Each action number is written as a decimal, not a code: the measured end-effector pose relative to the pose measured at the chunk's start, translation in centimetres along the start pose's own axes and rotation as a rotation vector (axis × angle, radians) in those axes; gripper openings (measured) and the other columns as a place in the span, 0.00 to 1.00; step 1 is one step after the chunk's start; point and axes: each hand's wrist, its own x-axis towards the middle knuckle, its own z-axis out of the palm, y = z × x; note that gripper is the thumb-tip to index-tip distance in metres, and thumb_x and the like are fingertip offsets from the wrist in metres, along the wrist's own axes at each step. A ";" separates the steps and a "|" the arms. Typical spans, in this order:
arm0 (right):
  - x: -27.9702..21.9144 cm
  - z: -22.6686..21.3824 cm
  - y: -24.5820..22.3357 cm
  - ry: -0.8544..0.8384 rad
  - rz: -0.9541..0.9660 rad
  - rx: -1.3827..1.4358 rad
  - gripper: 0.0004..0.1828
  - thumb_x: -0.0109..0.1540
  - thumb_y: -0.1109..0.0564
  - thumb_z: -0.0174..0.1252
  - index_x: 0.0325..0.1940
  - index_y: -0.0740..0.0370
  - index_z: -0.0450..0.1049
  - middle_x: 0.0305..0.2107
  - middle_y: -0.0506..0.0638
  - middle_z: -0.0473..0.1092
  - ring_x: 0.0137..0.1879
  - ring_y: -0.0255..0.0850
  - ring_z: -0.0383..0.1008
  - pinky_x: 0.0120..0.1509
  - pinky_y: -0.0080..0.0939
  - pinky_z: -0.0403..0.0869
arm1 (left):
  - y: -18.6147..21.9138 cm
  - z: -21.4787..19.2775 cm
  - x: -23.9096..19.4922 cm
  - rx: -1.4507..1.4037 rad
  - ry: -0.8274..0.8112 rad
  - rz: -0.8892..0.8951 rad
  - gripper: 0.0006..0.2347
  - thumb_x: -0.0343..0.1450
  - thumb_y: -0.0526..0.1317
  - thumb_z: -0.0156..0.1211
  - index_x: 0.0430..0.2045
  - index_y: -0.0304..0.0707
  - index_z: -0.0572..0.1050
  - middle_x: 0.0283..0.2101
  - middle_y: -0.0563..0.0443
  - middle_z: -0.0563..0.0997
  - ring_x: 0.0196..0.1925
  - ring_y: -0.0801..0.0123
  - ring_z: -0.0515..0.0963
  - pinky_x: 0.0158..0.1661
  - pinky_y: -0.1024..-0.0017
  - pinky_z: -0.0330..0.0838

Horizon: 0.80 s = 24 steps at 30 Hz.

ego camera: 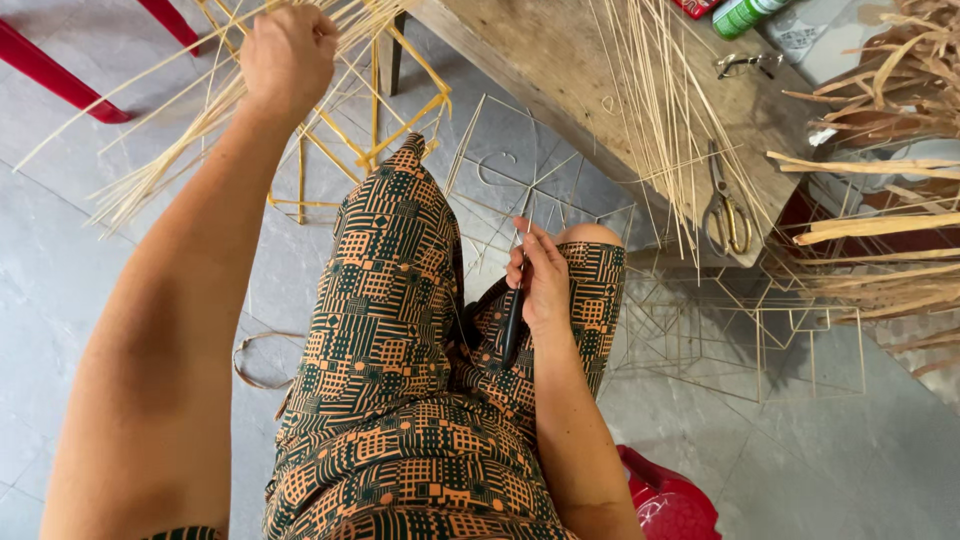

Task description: The person sits on a low stool and repeatedly shaves thin bamboo strips using a small knife. They hold each strip with one hand and draw the blade along its length to remove thin shavings, then place the finished strips into a yellow wire rack.

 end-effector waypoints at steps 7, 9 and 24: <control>0.1 0.1 -0.2 0.005 -0.001 -0.035 0.19 0.69 0.54 0.54 0.62 0.65 0.71 0.24 0.46 0.67 0.25 0.33 0.64 0.28 0.31 0.64 | 0.0 -1.0 -2.1 0.157 0.006 0.230 0.06 0.69 0.29 0.61 0.28 0.43 0.81 0.48 0.46 0.78 0.57 0.51 0.74 0.50 0.56 0.68; 0.0 0.0 -0.1 0.016 0.006 -0.052 0.19 0.69 0.54 0.54 0.62 0.64 0.71 0.24 0.46 0.66 0.25 0.33 0.64 0.28 0.31 0.63 | 0.7 -0.9 -3.4 0.163 -0.003 0.252 0.02 0.69 0.32 0.65 0.27 0.41 0.81 0.47 0.45 0.77 0.57 0.51 0.71 0.51 0.55 0.65; 0.5 -0.4 0.3 -0.007 0.002 -0.011 0.17 0.70 0.55 0.54 0.61 0.65 0.72 0.24 0.46 0.67 0.25 0.33 0.64 0.27 0.31 0.63 | 3.7 -2.3 0.7 -0.620 -0.395 -0.224 0.08 0.74 0.41 0.61 0.37 0.40 0.85 0.22 0.58 0.78 0.21 0.81 0.71 0.21 0.75 0.64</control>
